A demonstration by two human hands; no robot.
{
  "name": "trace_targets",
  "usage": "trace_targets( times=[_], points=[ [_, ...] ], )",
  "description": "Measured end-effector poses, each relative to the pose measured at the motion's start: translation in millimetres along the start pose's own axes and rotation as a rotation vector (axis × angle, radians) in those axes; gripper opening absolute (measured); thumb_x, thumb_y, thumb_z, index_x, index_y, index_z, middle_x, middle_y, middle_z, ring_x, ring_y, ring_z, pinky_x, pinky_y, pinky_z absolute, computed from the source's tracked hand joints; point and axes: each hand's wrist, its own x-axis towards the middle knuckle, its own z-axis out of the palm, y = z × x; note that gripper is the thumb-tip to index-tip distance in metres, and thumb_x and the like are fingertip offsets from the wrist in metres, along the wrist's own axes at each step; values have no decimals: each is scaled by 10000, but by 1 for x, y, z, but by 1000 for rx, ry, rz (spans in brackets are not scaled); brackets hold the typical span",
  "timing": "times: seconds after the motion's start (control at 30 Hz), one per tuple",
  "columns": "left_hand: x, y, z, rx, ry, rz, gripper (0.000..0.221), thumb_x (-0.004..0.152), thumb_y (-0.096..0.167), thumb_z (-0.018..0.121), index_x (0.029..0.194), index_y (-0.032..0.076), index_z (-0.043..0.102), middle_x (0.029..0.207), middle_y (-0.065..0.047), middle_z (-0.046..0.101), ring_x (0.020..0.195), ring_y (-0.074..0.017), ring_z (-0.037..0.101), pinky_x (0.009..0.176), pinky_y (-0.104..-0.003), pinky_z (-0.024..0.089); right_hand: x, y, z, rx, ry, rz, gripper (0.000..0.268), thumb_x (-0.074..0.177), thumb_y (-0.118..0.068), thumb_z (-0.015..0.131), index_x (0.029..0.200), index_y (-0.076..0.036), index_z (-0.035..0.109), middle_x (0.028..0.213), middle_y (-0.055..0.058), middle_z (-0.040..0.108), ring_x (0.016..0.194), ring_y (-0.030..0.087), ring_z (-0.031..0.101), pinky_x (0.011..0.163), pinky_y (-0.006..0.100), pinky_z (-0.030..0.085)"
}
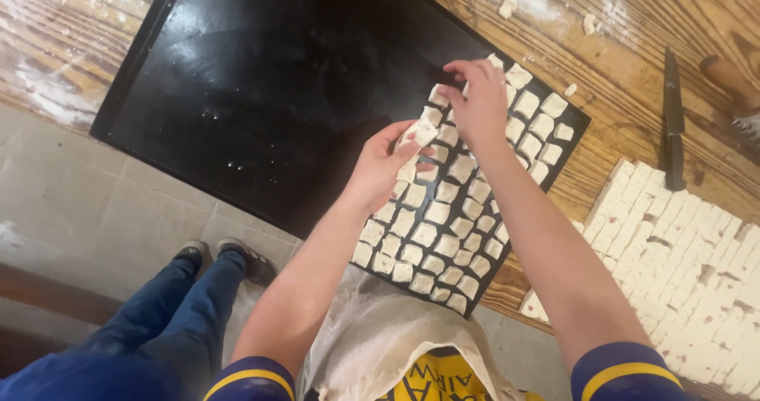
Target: Arranging small pre-cut dough squares into rows on a baking tray.
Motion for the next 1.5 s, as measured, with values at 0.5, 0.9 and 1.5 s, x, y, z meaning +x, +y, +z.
trace_targets(
  times=[0.5,0.9,1.5],
  points=[
    [22,8,16,15,58,44,417,937,-77,645,1350,-106,593,1207,-284,651,1074,-397,718,887,-440,653,30,20,-2,-12,68,-129,341,881,-270,876,1187,-249,727,977,-13,699,1004,251,615,964,403,458],
    [34,2,22,-11,217,71,359,897,-68,713,1253,-85,668,1045,-240,655,946,-372,759,845,-411,672,9,-19,-42,396,138,260,126,965,-238,745,1091,-240,752,934,-11,758,910,133,722,882,294,553],
    [-114,48,-59,1199,145,-294,83,877,121,780,876,164,709,764,44,634,718,-84,554,684,-258,452,-70,3,-63,166,334,31,286,951,128,602,1168,-31,504,1122,108,504,970,182,495,861,301,431]
  ],
)
